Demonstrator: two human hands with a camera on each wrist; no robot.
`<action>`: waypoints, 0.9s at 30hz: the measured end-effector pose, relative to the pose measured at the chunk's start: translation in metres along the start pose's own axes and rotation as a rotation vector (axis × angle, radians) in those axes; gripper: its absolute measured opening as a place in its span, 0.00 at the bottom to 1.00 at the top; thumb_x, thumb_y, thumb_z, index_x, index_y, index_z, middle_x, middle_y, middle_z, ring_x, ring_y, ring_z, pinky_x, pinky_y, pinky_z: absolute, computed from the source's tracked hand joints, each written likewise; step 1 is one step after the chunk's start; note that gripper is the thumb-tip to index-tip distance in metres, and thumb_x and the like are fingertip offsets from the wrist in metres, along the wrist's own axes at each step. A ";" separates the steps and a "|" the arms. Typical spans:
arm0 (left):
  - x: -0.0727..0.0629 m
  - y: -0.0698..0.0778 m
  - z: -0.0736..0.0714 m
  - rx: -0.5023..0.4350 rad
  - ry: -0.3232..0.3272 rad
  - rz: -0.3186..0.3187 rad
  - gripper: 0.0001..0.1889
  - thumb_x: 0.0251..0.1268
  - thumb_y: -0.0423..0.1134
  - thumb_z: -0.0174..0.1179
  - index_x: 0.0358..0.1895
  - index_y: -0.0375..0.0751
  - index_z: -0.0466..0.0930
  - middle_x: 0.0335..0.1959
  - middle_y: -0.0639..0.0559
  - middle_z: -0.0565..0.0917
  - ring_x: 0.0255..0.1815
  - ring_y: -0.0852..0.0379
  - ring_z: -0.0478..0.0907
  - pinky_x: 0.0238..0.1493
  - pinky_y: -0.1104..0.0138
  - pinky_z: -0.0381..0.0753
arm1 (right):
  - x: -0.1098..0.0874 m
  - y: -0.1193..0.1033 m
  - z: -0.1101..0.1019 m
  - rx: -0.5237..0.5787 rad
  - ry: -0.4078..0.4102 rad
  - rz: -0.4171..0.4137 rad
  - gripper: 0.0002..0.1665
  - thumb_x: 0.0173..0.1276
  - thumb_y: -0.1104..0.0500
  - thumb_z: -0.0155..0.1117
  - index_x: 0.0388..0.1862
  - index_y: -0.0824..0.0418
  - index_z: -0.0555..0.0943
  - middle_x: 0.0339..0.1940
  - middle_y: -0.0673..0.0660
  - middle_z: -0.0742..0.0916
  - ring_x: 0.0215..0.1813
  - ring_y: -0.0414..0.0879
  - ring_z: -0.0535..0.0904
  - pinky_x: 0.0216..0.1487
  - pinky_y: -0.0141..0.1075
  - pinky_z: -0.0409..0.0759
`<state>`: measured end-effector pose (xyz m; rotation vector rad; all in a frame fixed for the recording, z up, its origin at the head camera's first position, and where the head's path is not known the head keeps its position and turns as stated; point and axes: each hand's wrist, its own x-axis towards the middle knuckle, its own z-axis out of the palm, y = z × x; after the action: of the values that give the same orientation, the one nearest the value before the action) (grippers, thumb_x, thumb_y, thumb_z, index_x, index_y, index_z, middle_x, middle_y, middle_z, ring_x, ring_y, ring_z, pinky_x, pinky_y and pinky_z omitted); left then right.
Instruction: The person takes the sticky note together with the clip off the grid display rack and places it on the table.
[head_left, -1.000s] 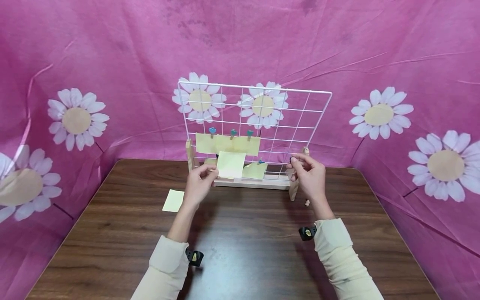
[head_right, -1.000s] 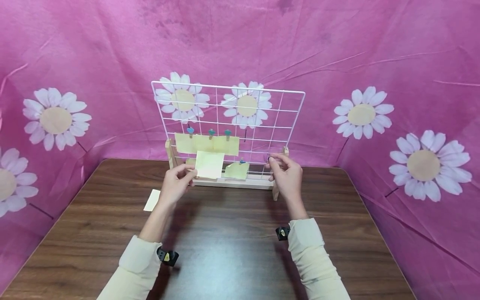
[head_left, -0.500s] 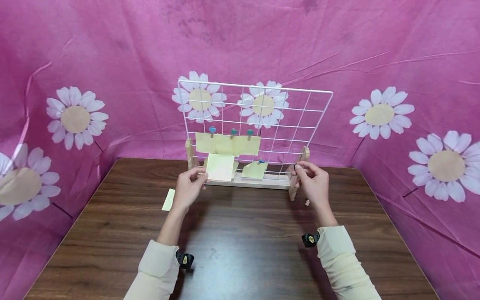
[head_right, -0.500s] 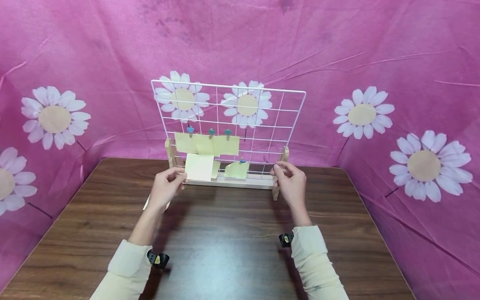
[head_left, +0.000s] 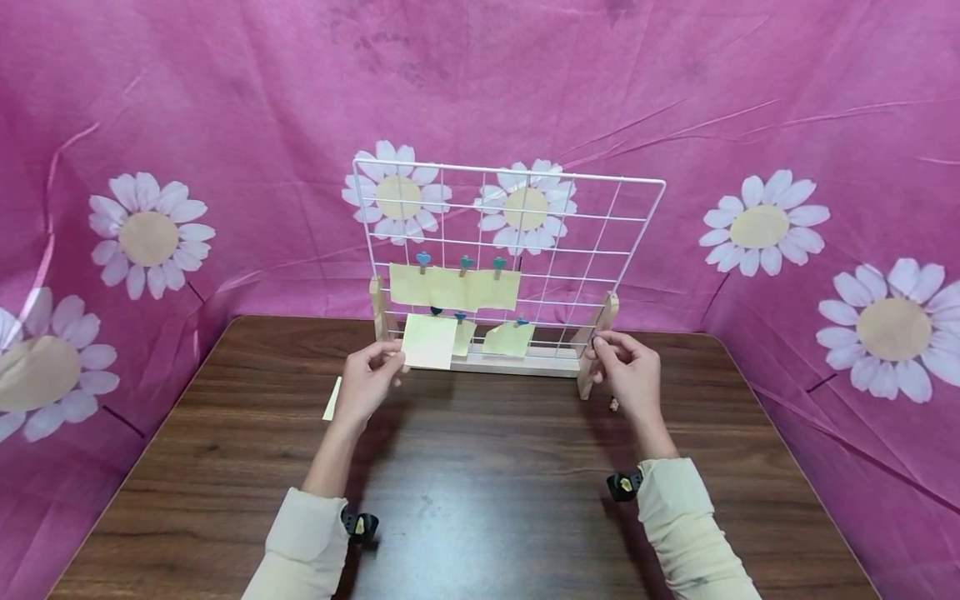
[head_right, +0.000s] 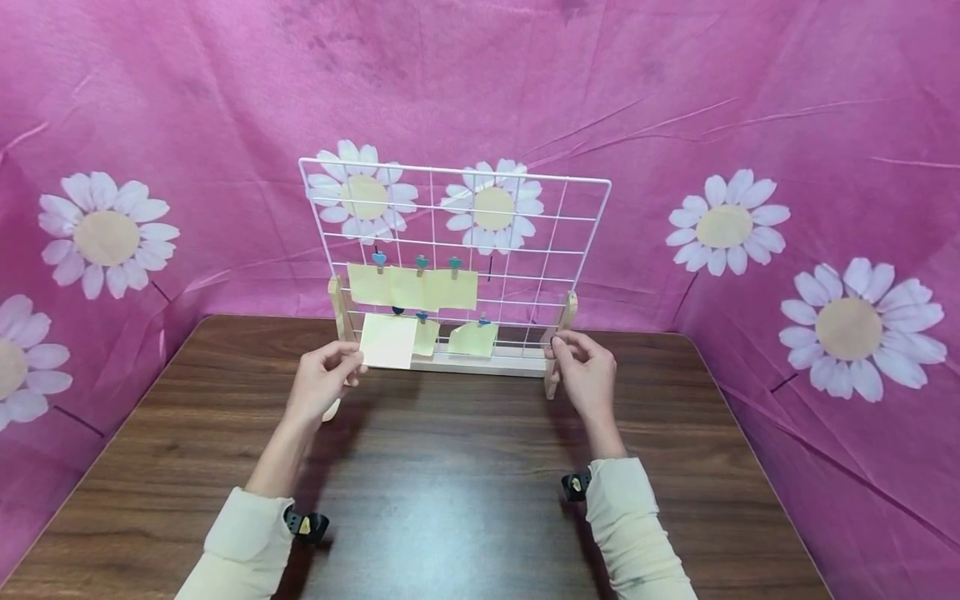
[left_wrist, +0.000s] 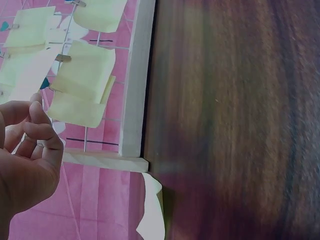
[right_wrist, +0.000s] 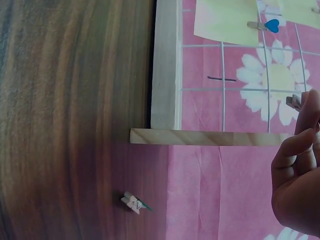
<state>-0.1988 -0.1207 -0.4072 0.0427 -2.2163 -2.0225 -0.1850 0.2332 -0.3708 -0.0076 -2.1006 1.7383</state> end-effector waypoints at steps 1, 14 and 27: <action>0.000 0.000 -0.001 -0.001 0.000 -0.002 0.11 0.69 0.27 0.61 0.51 0.25 0.83 0.30 0.44 0.86 0.22 0.60 0.79 0.25 0.73 0.84 | 0.000 0.001 -0.001 -0.005 -0.001 0.002 0.11 0.72 0.72 0.61 0.47 0.82 0.81 0.31 0.79 0.85 0.13 0.37 0.76 0.13 0.24 0.76; -0.001 -0.013 -0.017 0.041 -0.033 -0.056 0.11 0.71 0.29 0.60 0.50 0.25 0.82 0.26 0.47 0.85 0.21 0.60 0.75 0.21 0.75 0.76 | -0.003 0.009 -0.007 -0.052 0.007 0.031 0.11 0.72 0.71 0.61 0.47 0.81 0.81 0.30 0.77 0.86 0.14 0.39 0.78 0.15 0.25 0.78; -0.006 -0.019 -0.028 0.002 -0.039 -0.070 0.12 0.71 0.28 0.59 0.52 0.22 0.79 0.24 0.54 0.84 0.21 0.59 0.76 0.18 0.78 0.73 | -0.006 0.016 -0.015 -0.070 0.007 0.106 0.12 0.73 0.70 0.61 0.48 0.81 0.81 0.31 0.73 0.87 0.14 0.38 0.77 0.11 0.25 0.74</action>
<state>-0.1912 -0.1494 -0.4245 0.0823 -2.2710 -2.0737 -0.1790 0.2491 -0.3858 -0.1472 -2.1908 1.7208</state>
